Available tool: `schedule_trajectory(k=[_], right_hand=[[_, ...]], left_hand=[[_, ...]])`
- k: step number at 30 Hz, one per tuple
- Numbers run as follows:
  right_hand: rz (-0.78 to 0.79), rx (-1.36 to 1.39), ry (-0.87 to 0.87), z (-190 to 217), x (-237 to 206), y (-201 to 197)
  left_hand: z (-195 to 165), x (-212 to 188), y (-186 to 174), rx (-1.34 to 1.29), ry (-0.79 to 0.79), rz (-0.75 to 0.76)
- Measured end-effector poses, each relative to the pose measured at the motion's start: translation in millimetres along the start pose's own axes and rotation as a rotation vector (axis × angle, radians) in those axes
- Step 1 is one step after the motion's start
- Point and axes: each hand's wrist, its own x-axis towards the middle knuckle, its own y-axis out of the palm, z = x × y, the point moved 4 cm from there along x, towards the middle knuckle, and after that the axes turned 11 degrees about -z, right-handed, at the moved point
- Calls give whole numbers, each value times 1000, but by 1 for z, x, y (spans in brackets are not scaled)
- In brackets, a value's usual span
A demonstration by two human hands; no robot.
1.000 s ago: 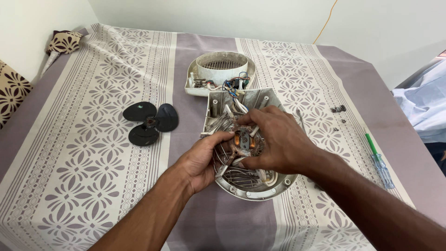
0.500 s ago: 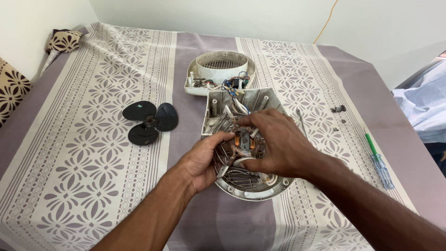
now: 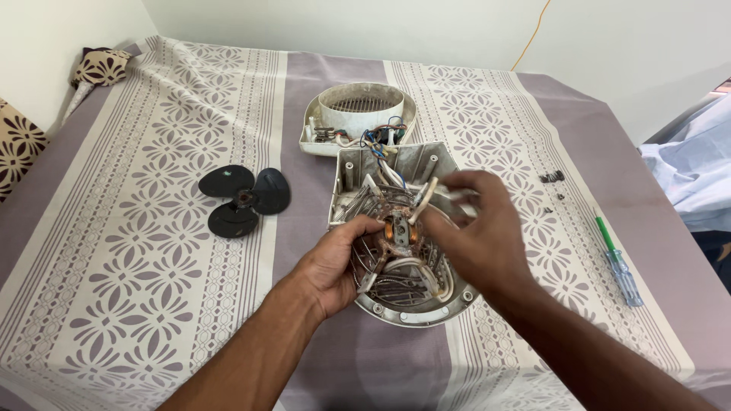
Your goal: The person disassembles an electric fan by removing the front grille and detaching wires. They then use a screwdriver to adjust internal components of the fan motor while the fan blades lie nearby on the bed.
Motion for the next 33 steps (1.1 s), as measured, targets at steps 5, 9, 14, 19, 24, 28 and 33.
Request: schedule_trajectory(k=[5,9,14,19,24,28,33], right_hand=[[31,62,387,-14,9,0],[34,-125,357,-14,14,-6],[84,-67,416,-23,17,-4],[179,-34,494,-36,18,1],[292,169,660,-42,14,8],[390,456,777,-45,12,18],[366,578,815,-57,10,25]], left_hand=[[-2,-4,2,32,0,-8],[-2,-7,3,38,-2,-32],[-4,-6,1,85,24,-55],[-2,-5,3,21,9,-26],[-5,-5,3,33,3,-34],[-3,-3,2,7,3,-48],[-1,0,3,11,-8,-68]])
